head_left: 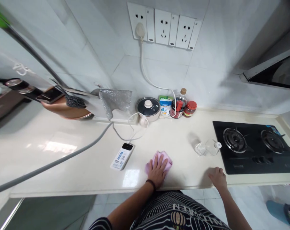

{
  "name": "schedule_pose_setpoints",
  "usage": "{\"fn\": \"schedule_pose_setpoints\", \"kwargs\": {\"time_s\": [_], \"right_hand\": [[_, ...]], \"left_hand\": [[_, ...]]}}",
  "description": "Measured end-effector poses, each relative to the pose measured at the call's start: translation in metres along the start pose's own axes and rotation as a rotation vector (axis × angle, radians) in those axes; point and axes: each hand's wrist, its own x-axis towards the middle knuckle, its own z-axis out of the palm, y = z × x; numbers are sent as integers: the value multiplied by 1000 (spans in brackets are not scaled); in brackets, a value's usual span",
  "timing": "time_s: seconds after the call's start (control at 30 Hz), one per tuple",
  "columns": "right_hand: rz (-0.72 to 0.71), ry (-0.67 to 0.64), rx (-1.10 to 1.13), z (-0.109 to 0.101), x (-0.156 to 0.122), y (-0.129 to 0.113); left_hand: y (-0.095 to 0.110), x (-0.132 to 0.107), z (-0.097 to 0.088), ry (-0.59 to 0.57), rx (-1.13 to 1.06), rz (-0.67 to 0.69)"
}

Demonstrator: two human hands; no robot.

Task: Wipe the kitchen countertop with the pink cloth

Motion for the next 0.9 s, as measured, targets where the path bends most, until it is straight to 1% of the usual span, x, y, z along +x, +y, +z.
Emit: {"fn": "schedule_pose_setpoints", "kwargs": {"time_s": [0.07, 0.1, 0.13, 0.17, 0.2, 0.23, 0.3, 0.4, 0.5, 0.57, 0.63, 0.7, 0.77, 0.83, 0.9], "right_hand": [[-6, 12, 5, 1, 0, 0], [-5, 15, 5, 1, 0, 0], [-4, 14, 3, 1, 1, 1], [-3, 9, 1, 2, 1, 1], [-2, 3, 0, 2, 1, 1], [-3, -2, -3, 2, 1, 1], [-11, -12, -10, 1, 1, 2], [-16, -24, -23, 0, 1, 3], [-25, -20, -30, 0, 1, 4], [-34, -10, -35, -1, 0, 3], [-30, -12, -33, -2, -1, 3], [-19, -15, -21, -2, -2, 2], [-15, -7, -6, -1, -3, 1], [-12, 7, 7, 1, -4, 1], [-19, 15, 19, 3, -4, 2]], "left_hand": [[-8, -31, 12, -2, 14, -6], [-13, -40, 13, -6, 21, -17], [-17, -44, 11, -11, 28, -35], [-22, -43, 7, -12, 35, -60], [-26, -36, -1, -5, 42, -92], [-30, -26, -10, 9, 46, -132], [-39, 7, -33, 47, 41, -234], [-58, 71, -68, 82, -17, -408], [-80, 127, -95, 110, -94, -552], [-91, 151, -106, 140, -120, -611], [-96, 160, -110, 161, -133, -638], [-92, 154, -108, 164, -133, -638], [-80, 132, -97, 155, -108, -614], [-64, 95, -78, 143, -59, -549], [-47, 48, -50, 134, -6, -440]]}}
